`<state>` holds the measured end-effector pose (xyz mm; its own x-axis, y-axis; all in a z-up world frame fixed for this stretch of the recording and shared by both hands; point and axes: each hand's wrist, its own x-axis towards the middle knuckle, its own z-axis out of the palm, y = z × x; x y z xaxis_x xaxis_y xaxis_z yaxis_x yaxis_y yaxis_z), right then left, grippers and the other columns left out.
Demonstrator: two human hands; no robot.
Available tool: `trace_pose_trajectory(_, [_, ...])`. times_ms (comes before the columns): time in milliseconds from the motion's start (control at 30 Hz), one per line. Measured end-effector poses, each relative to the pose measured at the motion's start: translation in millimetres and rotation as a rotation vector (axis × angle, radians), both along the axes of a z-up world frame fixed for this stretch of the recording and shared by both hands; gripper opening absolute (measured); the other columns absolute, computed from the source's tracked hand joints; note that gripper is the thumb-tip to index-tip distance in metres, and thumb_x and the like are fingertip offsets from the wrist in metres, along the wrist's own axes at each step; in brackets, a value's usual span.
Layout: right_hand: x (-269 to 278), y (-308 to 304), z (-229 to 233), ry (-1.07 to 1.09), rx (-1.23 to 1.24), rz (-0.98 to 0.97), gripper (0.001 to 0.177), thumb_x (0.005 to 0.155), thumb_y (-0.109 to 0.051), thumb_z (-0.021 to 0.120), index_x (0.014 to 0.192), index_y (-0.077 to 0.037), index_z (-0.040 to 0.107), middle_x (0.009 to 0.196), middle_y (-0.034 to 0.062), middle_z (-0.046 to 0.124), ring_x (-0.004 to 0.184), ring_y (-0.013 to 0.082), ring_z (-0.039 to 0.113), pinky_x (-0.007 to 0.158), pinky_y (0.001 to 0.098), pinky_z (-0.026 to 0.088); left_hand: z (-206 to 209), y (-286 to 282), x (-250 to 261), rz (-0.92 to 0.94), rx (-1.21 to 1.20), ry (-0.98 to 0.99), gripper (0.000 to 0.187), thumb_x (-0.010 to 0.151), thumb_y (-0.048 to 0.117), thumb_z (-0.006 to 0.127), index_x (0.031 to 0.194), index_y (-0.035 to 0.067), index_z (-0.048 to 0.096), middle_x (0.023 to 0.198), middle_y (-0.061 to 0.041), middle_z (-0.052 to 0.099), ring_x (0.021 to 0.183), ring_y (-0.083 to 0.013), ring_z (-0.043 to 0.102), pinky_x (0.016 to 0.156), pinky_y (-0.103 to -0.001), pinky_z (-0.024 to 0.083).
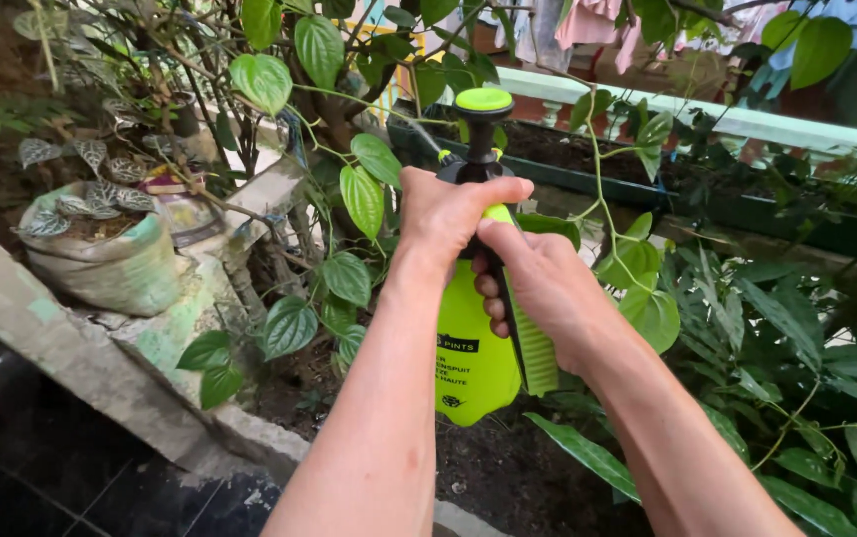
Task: Using a manual pressure sprayer to water or treat outdoor potted plants.
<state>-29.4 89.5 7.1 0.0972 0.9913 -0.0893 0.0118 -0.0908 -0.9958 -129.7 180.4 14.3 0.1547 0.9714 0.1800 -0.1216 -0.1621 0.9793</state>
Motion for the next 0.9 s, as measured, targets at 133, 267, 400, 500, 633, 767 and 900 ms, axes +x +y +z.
trace_pose_trajectory(133, [6,-3,-4,-0.058,0.032,0.007,0.023,0.086,-0.023,0.068,0.079,-0.003,0.061,0.061,0.0033,0.058,0.048,0.0130,0.052,0.044,0.0306,0.043,-15,13,11,0.002,0.105,-0.083,0.031,0.056,0.014,0.090,0.070,0.006,0.063,0.068,-0.004,0.067,0.053,-0.0167,0.062,0.048,-0.036,0.052])
trace_pose_trajectory(267, [12,-18,-6,-0.068,0.037,-0.035,0.012,0.080,-0.011,0.071,0.083,0.000,0.066,0.059,0.0047,0.060,0.047,0.0131,0.054,0.044,0.0305,0.045,-19,3,24,-0.054,0.163,-0.111,0.029,0.056,0.014,0.089,0.072,0.007,0.066,0.070,-0.002,0.069,0.056,-0.0131,0.064,0.051,-0.034,0.053])
trace_pose_trajectory(400, [20,-32,-7,-0.082,0.016,-0.102,0.011,0.079,-0.010,0.071,0.083,-0.002,0.064,0.057,0.0058,0.058,0.045,0.0141,0.052,0.043,0.0306,0.042,-16,-13,35,-0.097,0.090,-0.085,0.026,0.058,0.014,0.090,0.072,0.003,0.071,0.070,-0.003,0.070,0.056,-0.0130,0.064,0.051,-0.034,0.052])
trace_pose_trajectory(500, [27,-40,-6,-0.081,0.028,-0.101,0.013,0.081,-0.011,0.070,0.082,-0.002,0.061,0.057,0.0047,0.058,0.046,0.0128,0.052,0.044,0.0294,0.043,-20,-16,46,-0.134,0.049,-0.134,0.023,0.058,0.013,0.090,0.071,0.004,0.073,0.069,-0.002,0.071,0.055,-0.0123,0.064,0.051,-0.033,0.053])
trace_pose_trajectory(633, [28,-50,-5,-0.098,0.025,-0.163,0.012,0.080,-0.010,0.070,0.082,-0.003,0.061,0.057,0.0036,0.057,0.046,0.0120,0.051,0.043,0.0297,0.042,-28,-16,56,-0.212,0.073,-0.231,0.047,0.058,0.017,0.092,0.091,0.000,0.064,0.081,-0.007,0.070,0.065,-0.0146,0.066,0.057,-0.033,0.055])
trace_pose_trajectory(767, [24,-49,-4,-0.084,0.041,-0.156,0.014,0.080,-0.009,0.071,0.084,-0.002,0.060,0.057,0.0036,0.057,0.046,0.0121,0.051,0.043,0.0303,0.041,-25,-18,50,-0.069,0.098,-0.226,0.094,0.053,0.023,0.098,0.121,0.002,0.036,0.104,-0.012,0.063,0.087,-0.0170,0.067,0.074,-0.031,0.059])
trace_pose_trajectory(900, [13,-45,-5,-0.077,0.048,-0.105,0.013,0.080,-0.010,0.071,0.084,-0.001,0.062,0.057,0.0048,0.057,0.046,0.0125,0.051,0.043,0.0301,0.041,-20,-20,29,-0.013,0.097,-0.205,0.098,0.052,0.025,0.098,0.124,0.002,0.035,0.109,-0.013,0.062,0.093,-0.0183,0.066,0.080,-0.032,0.058])
